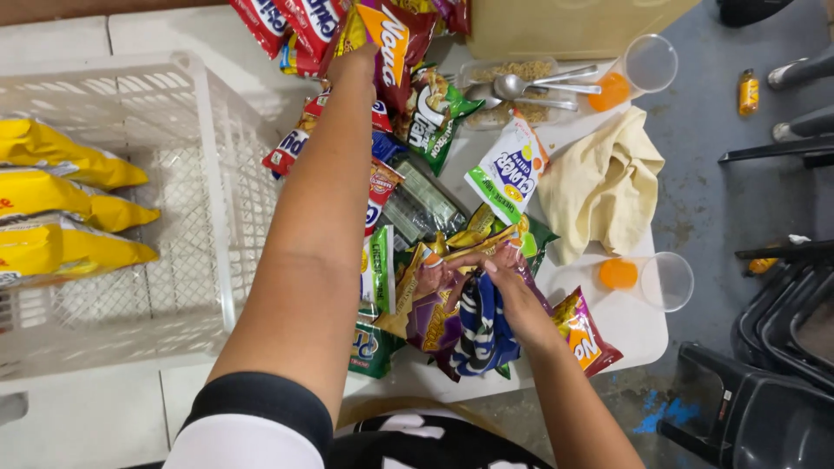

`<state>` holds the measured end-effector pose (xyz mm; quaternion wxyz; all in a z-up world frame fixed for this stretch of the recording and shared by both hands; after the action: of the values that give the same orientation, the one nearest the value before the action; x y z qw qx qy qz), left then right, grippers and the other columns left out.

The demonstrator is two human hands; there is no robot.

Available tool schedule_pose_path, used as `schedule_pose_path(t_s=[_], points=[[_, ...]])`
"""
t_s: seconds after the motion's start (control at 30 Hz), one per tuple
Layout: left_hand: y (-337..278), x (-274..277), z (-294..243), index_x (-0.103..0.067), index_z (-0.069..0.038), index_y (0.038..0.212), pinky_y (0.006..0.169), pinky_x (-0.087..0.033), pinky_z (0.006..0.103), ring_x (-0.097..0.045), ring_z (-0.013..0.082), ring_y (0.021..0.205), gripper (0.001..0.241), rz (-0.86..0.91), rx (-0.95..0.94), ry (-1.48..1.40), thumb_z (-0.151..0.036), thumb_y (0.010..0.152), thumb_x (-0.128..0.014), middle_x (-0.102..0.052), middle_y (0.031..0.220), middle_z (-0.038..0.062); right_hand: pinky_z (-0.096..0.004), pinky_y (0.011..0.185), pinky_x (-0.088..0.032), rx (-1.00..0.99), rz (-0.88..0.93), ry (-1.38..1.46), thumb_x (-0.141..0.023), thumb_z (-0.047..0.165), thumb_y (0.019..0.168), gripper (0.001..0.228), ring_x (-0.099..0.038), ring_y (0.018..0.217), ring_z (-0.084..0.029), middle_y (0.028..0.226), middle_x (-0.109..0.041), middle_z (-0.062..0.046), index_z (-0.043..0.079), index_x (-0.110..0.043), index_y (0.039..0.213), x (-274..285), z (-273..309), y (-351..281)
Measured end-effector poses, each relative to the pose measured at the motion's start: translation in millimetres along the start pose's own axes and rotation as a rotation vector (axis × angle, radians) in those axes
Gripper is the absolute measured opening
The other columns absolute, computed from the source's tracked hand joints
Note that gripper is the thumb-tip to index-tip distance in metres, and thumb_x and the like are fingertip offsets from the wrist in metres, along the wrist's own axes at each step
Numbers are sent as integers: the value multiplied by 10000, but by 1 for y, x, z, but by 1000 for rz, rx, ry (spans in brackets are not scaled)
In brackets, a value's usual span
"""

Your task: Wiping down bags of snacks with a cloth and organizing them into a crate.

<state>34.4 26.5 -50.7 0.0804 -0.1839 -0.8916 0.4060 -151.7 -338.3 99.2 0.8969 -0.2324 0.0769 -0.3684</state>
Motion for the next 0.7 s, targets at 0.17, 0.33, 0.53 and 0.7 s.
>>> schedule_pose_path(t_s=[0.17, 0.33, 0.53, 0.7], points=[[1, 3, 0, -632, 77, 1238, 748, -653, 297, -773, 310, 906, 643, -217, 21, 29, -189, 719, -905, -743, 1139, 218, -346, 561, -547, 145, 243, 574, -442, 749, 938, 810, -684, 681, -235, 841, -722, -200, 47, -607, 1306, 5, -24, 2], [-22, 4, -6, -435, 62, 1448, 1102, -424, 549, -494, 475, 1340, 1057, 125, -23, -100, -378, 592, -871, -489, 1481, 296, -444, 949, -536, 139, 295, 1030, -749, 411, 864, 797, -656, 1087, -315, 1237, -644, -223, 7, -444, 1478, 20, -40, -7], [-95, 33, -41, -338, 83, 1447, 873, -640, 504, -677, 440, 1091, 1050, 375, -235, -178, -250, 591, -848, -595, 1279, 345, -468, 853, -560, 14, -307, 1041, -771, 58, 697, 705, -647, 970, -339, 1186, -594, -241, -51, -468, 1325, 71, -86, 0], [-167, 86, -43, -462, 86, 1307, 686, -722, 466, -796, 363, 857, 848, 488, -271, -81, -210, 640, -893, -701, 1062, 269, -544, 1104, -531, 254, -326, 933, -627, 220, 939, 483, -684, 1229, -320, 1356, -676, -164, 111, -605, 1409, 103, -55, -3]])
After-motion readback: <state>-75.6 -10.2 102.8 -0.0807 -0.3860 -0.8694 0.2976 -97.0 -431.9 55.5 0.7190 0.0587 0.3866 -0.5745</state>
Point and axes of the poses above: each hand's wrist, its own y-axis towards the middle knuckle, its own x-axis out of the back of the hand, z = x × y, the point moved 3 cm from there along y, towards the middle knuckle
